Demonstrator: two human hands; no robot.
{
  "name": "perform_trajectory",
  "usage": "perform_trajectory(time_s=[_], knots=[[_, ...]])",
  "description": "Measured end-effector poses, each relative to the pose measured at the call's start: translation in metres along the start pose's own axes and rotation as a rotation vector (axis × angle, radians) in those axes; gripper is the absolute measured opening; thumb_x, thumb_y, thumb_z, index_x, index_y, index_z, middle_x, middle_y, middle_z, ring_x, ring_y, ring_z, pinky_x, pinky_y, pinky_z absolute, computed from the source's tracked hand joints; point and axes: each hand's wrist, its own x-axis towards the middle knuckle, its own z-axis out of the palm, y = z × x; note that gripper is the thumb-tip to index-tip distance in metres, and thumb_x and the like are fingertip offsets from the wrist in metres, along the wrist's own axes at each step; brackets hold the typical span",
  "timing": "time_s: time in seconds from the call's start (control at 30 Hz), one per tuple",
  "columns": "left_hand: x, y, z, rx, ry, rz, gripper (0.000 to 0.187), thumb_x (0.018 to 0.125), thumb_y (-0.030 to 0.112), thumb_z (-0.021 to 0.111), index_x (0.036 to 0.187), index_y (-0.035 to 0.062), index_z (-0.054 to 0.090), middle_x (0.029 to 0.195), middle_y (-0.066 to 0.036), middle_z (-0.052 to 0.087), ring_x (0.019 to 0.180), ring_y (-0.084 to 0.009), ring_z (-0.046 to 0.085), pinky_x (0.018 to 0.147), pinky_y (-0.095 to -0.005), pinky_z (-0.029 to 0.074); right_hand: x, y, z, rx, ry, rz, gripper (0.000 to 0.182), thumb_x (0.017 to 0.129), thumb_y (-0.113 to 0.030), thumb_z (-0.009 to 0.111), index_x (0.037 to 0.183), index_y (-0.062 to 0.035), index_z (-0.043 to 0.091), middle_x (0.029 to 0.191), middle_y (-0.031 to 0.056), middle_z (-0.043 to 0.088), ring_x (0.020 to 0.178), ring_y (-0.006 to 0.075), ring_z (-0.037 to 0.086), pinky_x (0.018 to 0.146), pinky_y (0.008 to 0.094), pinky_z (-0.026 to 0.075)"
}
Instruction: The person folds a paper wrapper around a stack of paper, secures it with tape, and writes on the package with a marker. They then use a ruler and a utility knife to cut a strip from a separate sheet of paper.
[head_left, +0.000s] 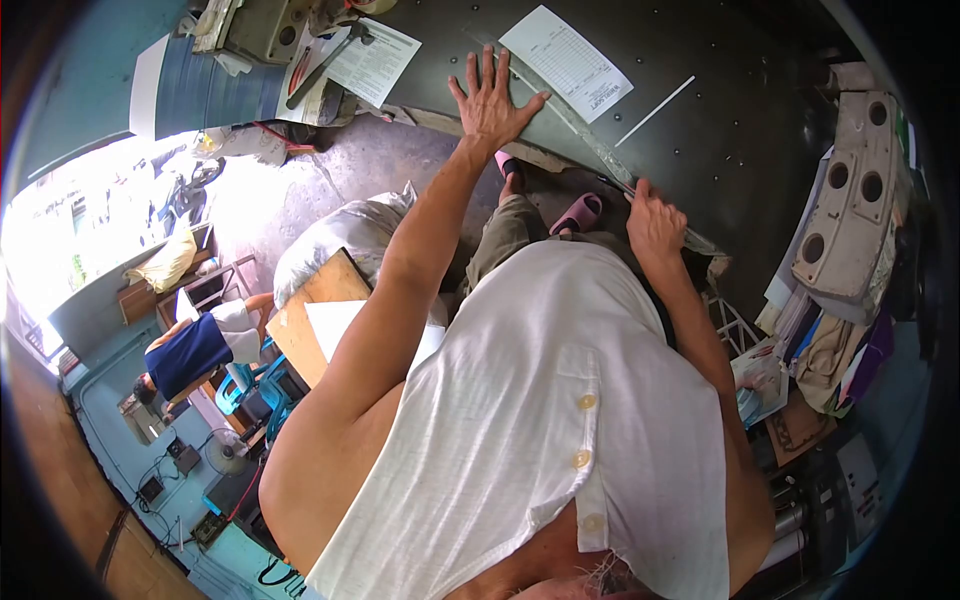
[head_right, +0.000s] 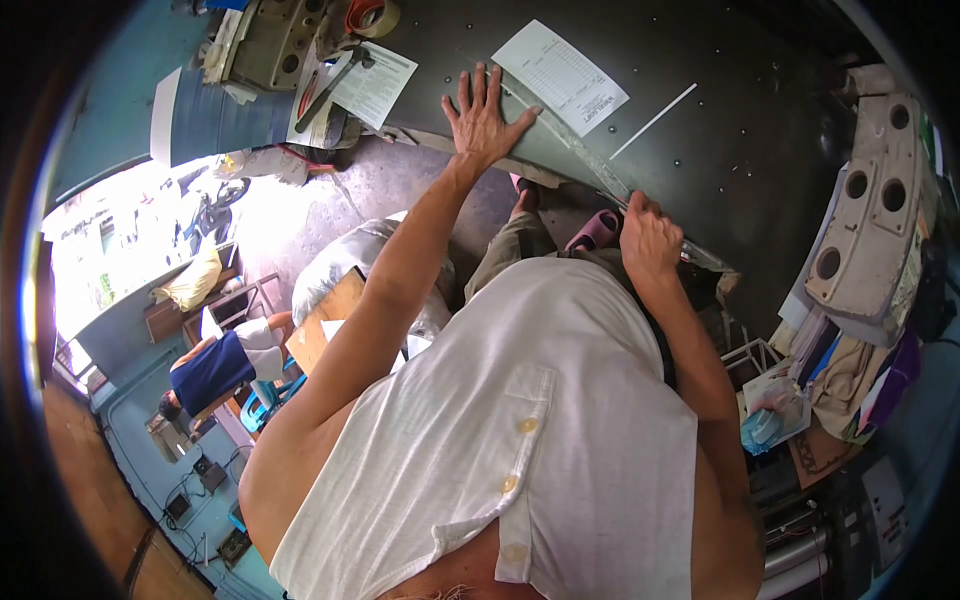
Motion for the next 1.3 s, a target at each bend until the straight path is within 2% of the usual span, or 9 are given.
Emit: perform_trajectory(time_s=[0.4, 0.5, 0.8, 1.0, 1.1, 1.3], knots=[[0.001, -0.001, 0.004, 0.019, 0.01, 0.007, 0.103, 0.08, 0.079, 0.05, 0.155, 0.0136, 0.025, 0.161, -0.014, 0.02, 0.149, -0.0371, 0.013, 0.11, -0.0709, 0.008, -0.002, 0.012, -0.001, 0.087, 0.03, -0.121, 0.022, 0.093, -0.029, 0.059, 0.095, -0.0075, 0.052, 0.083, 0.0137, 0.066, 0.075, 0.0327, 0.07, 0.059, 0.0438, 0.056], [0.001, -0.001, 0.003, 0.016, -0.014, -0.003, 0.104, 0.08, 0.08, 0.049, 0.155, 0.0126, 0.024, 0.161, -0.014, 0.02, 0.149, -0.0372, 0.013, 0.11, -0.0707, 0.007, 0.0, 0.015, 0.006, 0.111, -0.009, -0.124, 0.029, 0.093, -0.033, 0.061, 0.103, -0.0067, 0.052, 0.086, 0.0147, 0.066, 0.076, 0.0359, 0.068, 0.062, 0.048, 0.054], [0.001, -0.001, 0.002, 0.004, -0.002, 0.003, 0.106, 0.079, 0.079, 0.05, 0.154, 0.0091, 0.023, 0.161, -0.014, 0.02, 0.149, -0.0375, 0.013, 0.11, -0.0708, 0.007, 0.002, 0.017, 0.005, 0.082, -0.02, -0.16, 0.029, 0.09, -0.03, 0.065, 0.104, -0.0058, 0.056, 0.088, 0.014, 0.067, 0.08, 0.0337, 0.069, 0.065, 0.0466, 0.055], [0.001, -0.001, 0.003, 0.018, -0.006, 0.0, 0.107, 0.079, 0.079, 0.05, 0.154, 0.0069, 0.023, 0.161, -0.014, 0.021, 0.148, -0.0376, 0.014, 0.11, -0.0705, 0.007, 0.005, 0.02, 0.002, 0.096, -0.002, -0.205, 0.025, 0.088, -0.027, 0.066, 0.098, -0.0055, 0.057, 0.085, 0.0137, 0.067, 0.08, 0.0333, 0.068, 0.066, 0.0461, 0.055], [0.001, -0.002, 0.004, 0.023, 0.004, 0.007, 0.107, 0.079, 0.079, 0.05, 0.154, 0.0062, 0.023, 0.161, -0.014, 0.021, 0.148, -0.0377, 0.014, 0.11, -0.0705, 0.008, 0.005, 0.021, -0.003, 0.083, 0.02, -0.249, 0.018, 0.09, -0.024, 0.062, 0.091, -0.0069, 0.057, 0.081, 0.0125, 0.068, 0.079, 0.031, 0.069, 0.064, 0.0432, 0.057], [0.0, -0.001, 0.002, 0.014, -0.026, -0.009, 0.107, 0.08, 0.08, 0.047, 0.154, 0.0061, 0.022, 0.161, -0.014, 0.02, 0.149, -0.0371, 0.011, 0.111, -0.0705, 0.007, 0.006, 0.02, -0.002, 0.067, -0.002, -0.246, 0.018, 0.089, -0.023, 0.062, 0.092, -0.0062, 0.058, 0.081, 0.0142, 0.068, 0.079, 0.0317, 0.069, 0.066, 0.0443, 0.057]])
